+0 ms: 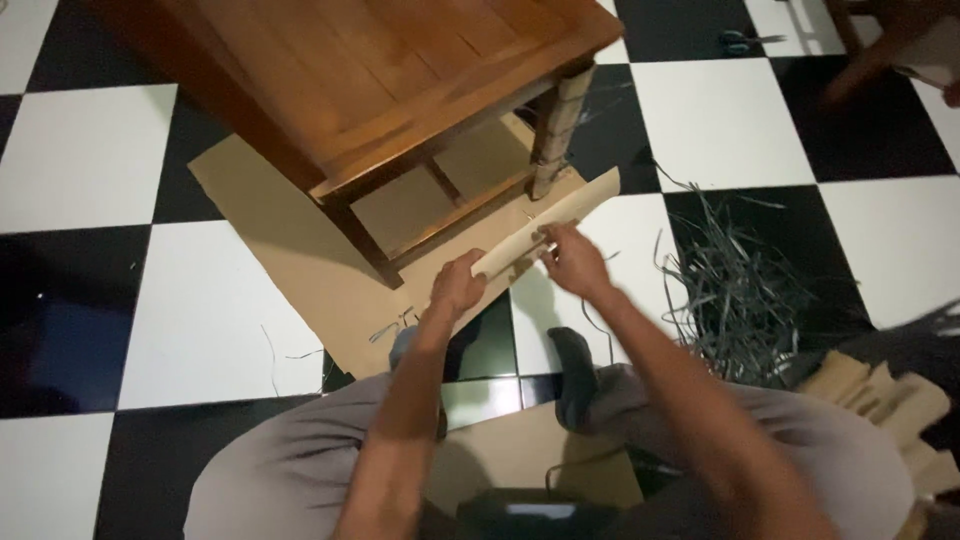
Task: Wrap a wooden furniture leg with protective paper and secure it with plastic ties
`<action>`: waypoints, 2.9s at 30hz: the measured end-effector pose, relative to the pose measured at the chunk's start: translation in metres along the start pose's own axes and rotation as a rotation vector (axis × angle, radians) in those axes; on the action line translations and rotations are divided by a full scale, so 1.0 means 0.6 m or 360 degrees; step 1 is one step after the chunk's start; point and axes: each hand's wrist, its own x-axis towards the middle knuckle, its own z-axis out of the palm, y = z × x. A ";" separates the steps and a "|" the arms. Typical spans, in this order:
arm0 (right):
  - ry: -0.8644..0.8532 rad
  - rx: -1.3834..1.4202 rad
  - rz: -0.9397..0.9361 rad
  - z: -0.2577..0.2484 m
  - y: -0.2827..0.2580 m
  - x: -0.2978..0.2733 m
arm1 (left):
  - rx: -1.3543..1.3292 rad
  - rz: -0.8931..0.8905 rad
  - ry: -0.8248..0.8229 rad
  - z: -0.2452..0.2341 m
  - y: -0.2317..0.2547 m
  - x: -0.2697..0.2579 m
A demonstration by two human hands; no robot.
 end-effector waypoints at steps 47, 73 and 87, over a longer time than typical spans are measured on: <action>0.1001 0.0805 0.1883 -0.015 0.310 -0.598 | 0.0134 0.0624 -0.1325 0.630 0.232 -0.073; 0.1476 0.0190 0.2069 0.010 0.429 -0.610 | -0.0132 0.1133 -0.0891 0.534 0.224 -0.067; -0.0067 0.0913 0.0117 -0.219 0.278 -0.251 | 0.1724 0.2268 -0.0076 0.081 0.405 0.015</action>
